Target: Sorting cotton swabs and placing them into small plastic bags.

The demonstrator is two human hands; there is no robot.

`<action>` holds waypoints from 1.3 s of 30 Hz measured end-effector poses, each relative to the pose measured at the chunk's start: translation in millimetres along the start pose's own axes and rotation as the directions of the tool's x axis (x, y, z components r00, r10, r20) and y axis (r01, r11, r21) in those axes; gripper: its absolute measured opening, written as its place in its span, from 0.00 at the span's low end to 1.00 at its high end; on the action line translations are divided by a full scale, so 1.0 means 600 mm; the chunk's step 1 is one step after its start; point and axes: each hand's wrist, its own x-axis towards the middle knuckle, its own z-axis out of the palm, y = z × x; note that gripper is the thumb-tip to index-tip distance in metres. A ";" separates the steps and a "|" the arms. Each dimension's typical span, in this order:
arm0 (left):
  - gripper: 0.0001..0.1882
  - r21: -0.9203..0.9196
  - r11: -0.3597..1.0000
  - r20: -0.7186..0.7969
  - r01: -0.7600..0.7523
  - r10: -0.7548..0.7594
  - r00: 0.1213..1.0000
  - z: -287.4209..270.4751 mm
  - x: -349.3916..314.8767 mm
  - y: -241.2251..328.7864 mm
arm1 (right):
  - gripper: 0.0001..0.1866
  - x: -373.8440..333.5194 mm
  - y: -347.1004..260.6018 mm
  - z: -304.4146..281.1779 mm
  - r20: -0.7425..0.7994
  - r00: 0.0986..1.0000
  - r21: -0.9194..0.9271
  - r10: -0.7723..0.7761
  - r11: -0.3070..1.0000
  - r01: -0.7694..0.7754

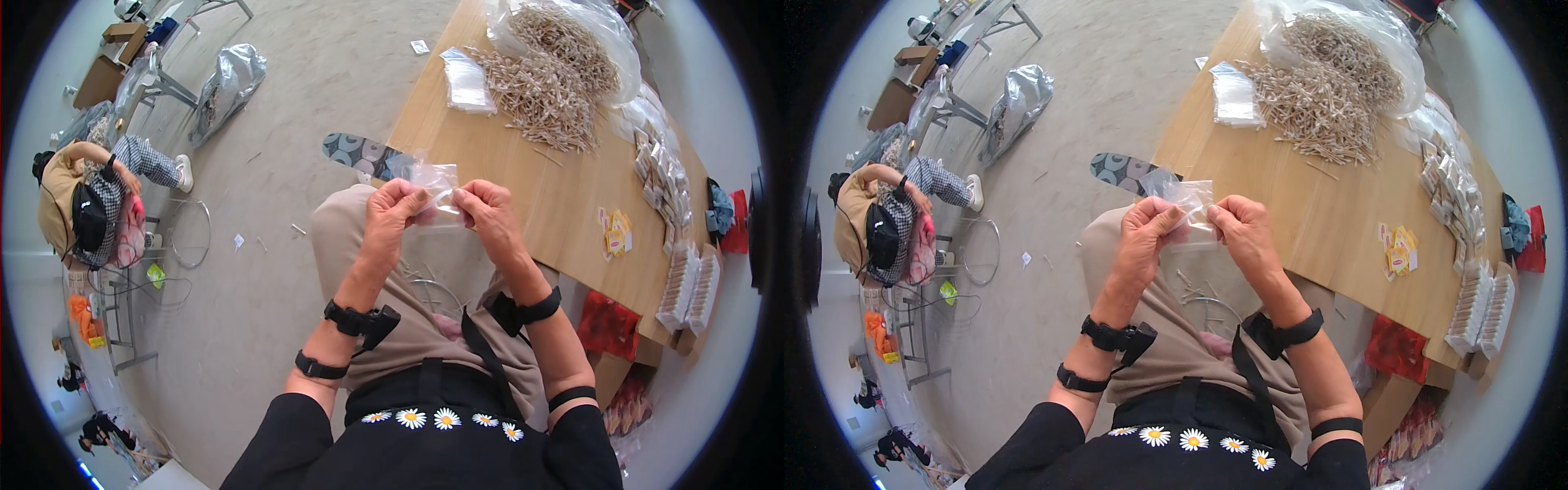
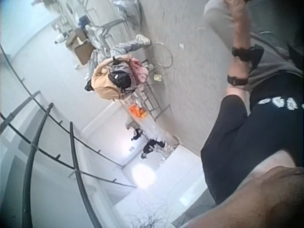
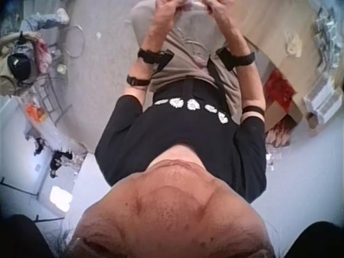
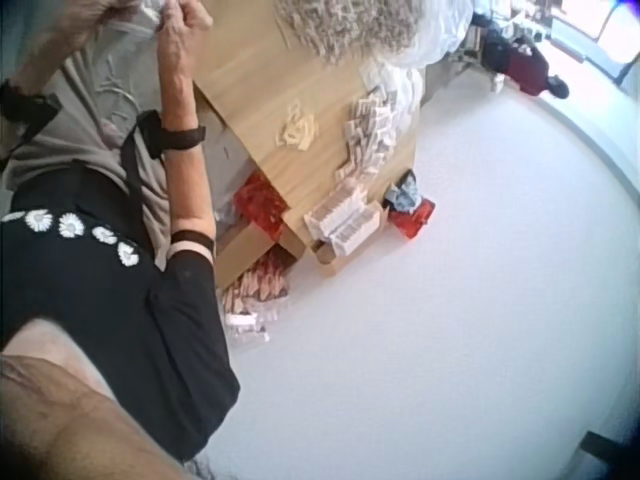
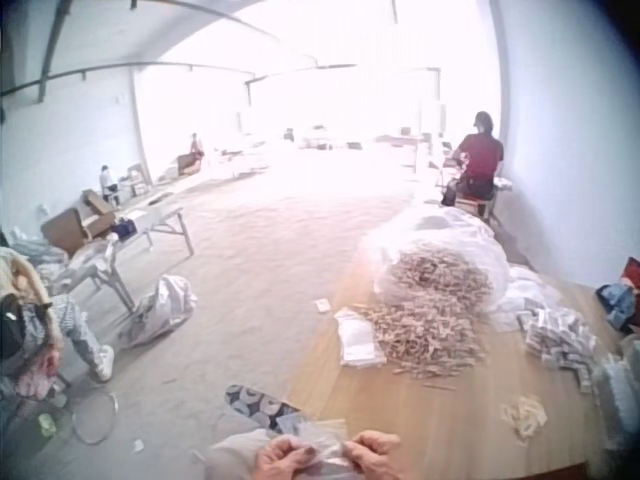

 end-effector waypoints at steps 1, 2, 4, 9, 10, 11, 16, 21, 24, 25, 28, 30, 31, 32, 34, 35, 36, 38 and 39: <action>0.04 -0.016 1.000 -0.052 -0.024 0.023 0.998 0.000 0.001 0.001 | 0.09 0.004 0.006 -0.001 -0.024 0.999 -0.037 -0.021 0.999 0.020; 0.04 -0.029 0.998 -0.105 -0.047 0.044 0.993 -0.003 0.001 0.002 | 0.09 0.008 0.011 -0.004 -0.046 0.998 -0.073 -0.043 0.997 0.039; 0.04 -0.037 0.996 -0.158 -0.085 0.078 0.984 -0.024 0.006 0.006 | 0.11 0.034 0.013 -0.030 -0.168 0.976 -0.180 -0.138 0.978 0.108; 0.04 -0.081 0.980 -0.341 -0.184 0.146 0.929 -0.090 0.012 0.034 | 0.10 0.127 0.031 -0.197 -0.527 0.788 -0.484 -0.319 0.874 0.030; 0.06 -0.105 0.976 -0.357 -0.189 0.141 0.923 -0.101 0.010 0.042 | 0.11 0.135 0.034 -0.201 -0.599 0.709 -0.587 -0.372 0.807 -0.072; 0.06 -0.101 0.976 -0.364 -0.192 0.143 0.920 -0.113 0.011 0.047 | 0.11 0.133 0.043 -0.201 -0.594 0.714 -0.585 -0.369 0.808 -0.069; 0.11 -0.150 0.958 -0.407 -0.243 0.164 0.899 -0.162 0.022 0.061 | 0.13 0.079 0.075 -0.136 -0.482 0.814 -0.540 -0.324 0.841 0.015; 0.14 -0.171 0.956 -0.393 -0.238 0.155 0.906 -0.165 0.024 0.079 | 0.12 0.107 0.102 -0.145 -0.543 0.817 -0.384 -0.195 0.923 -0.035; 0.14 -0.226 0.946 -0.397 -0.231 0.127 0.909 -0.167 0.018 0.079 | 0.12 0.105 0.083 -0.150 -0.586 0.809 -0.171 -0.041 0.982 -0.074; 0.14 -0.226 0.946 -0.419 -0.231 0.120 0.900 -0.165 0.016 0.081 | 0.13 0.099 0.076 -0.150 -0.605 0.796 -0.109 -0.016 0.992 -0.064; 0.14 -0.216 0.944 -0.465 -0.249 0.125 0.876 -0.184 0.030 0.082 | 0.15 0.075 0.102 -0.161 -0.590 0.799 -0.287 -0.111 0.955 -0.079; 0.14 -0.200 0.941 -0.494 -0.272 0.143 0.858 -0.211 0.057 0.080 | 0.15 0.063 0.118 -0.167 -0.581 0.805 -0.317 -0.123 0.945 -0.084; 0.14 -0.181 0.941 -0.558 -0.287 0.142 0.818 -0.227 0.075 0.077 | 0.16 0.060 0.122 -0.166 -0.572 0.809 -0.347 -0.134 0.933 -0.092; 0.14 -0.161 0.940 -0.618 -0.300 0.141 0.773 -0.237 0.091 0.077 | 0.16 0.060 0.122 -0.162 -0.571 0.810 -0.345 -0.135 0.935 -0.087; 0.13 -0.134 0.943 -0.659 -0.304 0.144 0.738 -0.248 0.122 0.076 | 0.15 0.060 0.122 -0.157 -0.544 0.820 -0.414 -0.180 0.907 -0.075; 0.12 -0.112 0.946 -0.699 -0.303 0.142 0.700 -0.249 0.136 0.074 | 0.15 0.060 0.125 -0.156 -0.544 0.819 -0.411 -0.182 0.909 -0.071; 0.12 -0.100 0.951 -0.716 -0.293 0.135 0.684 -0.251 0.146 0.072 | 0.15 0.060 0.131 -0.154 -0.535 0.816 -0.452 -0.218 0.890 -0.059; 0.13 -0.085 0.955 -0.723 -0.286 0.138 0.677 -0.258 0.164 0.067 | 0.15 0.059 0.133 -0.149 -0.526 0.813 -0.487 -0.252 0.872 -0.045; 0.13 -0.073 0.958 -0.732 -0.277 0.137 0.668 -0.262 0.170 0.064 | 0.15 0.058 0.133 -0.147 -0.529 0.814 -0.479 -0.238 0.876 -0.055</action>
